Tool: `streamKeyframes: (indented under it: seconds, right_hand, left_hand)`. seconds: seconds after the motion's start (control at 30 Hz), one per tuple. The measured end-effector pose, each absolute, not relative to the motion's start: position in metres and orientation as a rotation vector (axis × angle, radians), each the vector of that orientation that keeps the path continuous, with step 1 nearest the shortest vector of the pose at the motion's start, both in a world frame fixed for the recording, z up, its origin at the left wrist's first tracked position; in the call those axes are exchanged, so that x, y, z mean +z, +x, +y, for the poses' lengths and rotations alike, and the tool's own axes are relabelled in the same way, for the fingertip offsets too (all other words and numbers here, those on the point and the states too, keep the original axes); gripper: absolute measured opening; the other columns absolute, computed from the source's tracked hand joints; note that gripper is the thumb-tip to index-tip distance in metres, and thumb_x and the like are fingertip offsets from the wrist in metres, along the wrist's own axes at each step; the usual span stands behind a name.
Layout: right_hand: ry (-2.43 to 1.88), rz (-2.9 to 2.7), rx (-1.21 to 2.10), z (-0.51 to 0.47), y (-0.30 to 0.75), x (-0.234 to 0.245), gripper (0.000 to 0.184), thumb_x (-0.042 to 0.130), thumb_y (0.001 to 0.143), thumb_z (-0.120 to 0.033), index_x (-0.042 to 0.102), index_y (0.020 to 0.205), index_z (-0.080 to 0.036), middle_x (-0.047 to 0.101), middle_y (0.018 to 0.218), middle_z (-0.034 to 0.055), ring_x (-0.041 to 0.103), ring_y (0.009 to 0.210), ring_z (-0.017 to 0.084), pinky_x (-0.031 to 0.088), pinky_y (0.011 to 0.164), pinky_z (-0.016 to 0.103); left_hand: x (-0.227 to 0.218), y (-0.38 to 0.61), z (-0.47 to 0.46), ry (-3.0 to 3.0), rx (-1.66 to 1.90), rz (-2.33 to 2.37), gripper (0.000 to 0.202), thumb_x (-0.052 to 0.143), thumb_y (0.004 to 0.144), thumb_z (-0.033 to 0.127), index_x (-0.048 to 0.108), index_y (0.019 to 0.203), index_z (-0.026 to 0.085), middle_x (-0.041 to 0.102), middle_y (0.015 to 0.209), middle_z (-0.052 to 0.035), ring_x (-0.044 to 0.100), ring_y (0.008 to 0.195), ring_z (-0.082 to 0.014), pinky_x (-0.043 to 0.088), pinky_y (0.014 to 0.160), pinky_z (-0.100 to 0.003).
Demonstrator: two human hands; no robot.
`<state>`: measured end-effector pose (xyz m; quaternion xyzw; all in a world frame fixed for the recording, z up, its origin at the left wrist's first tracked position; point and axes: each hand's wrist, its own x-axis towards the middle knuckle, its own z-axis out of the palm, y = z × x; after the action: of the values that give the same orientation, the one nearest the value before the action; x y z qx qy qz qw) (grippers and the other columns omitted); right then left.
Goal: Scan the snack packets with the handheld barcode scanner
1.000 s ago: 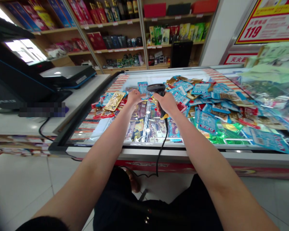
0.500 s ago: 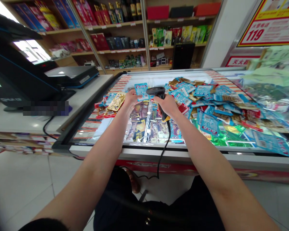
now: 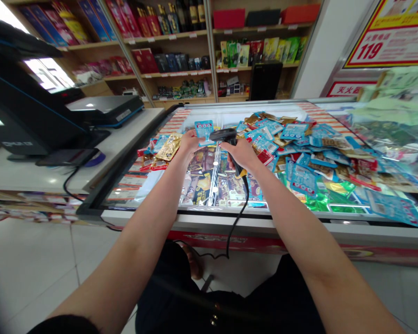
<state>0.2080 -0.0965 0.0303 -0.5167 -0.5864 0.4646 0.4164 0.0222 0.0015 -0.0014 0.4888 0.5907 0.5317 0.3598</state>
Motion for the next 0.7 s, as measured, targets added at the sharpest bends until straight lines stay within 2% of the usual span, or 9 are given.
streamKeyframes:
  seconds: [0.7]
  right_hand:
    - [-1.282,-1.480,1.177,-0.0944,0.2086,0.0272,0.032,0.061,0.084,-0.031,0.053,0.057,-0.018,0.056,0.046,0.0040,0.050,0.033,0.014,0.041,0.032,0.026]
  left_hand:
    - [-0.0037,0.0191,0.0048,1.301,1.374,1.551,0.017,0.059,0.060,0.009,0.057,0.074,0.018,0.055,0.061,0.0044,0.062,0.069,-0.0147,0.050,0.072,-0.027]
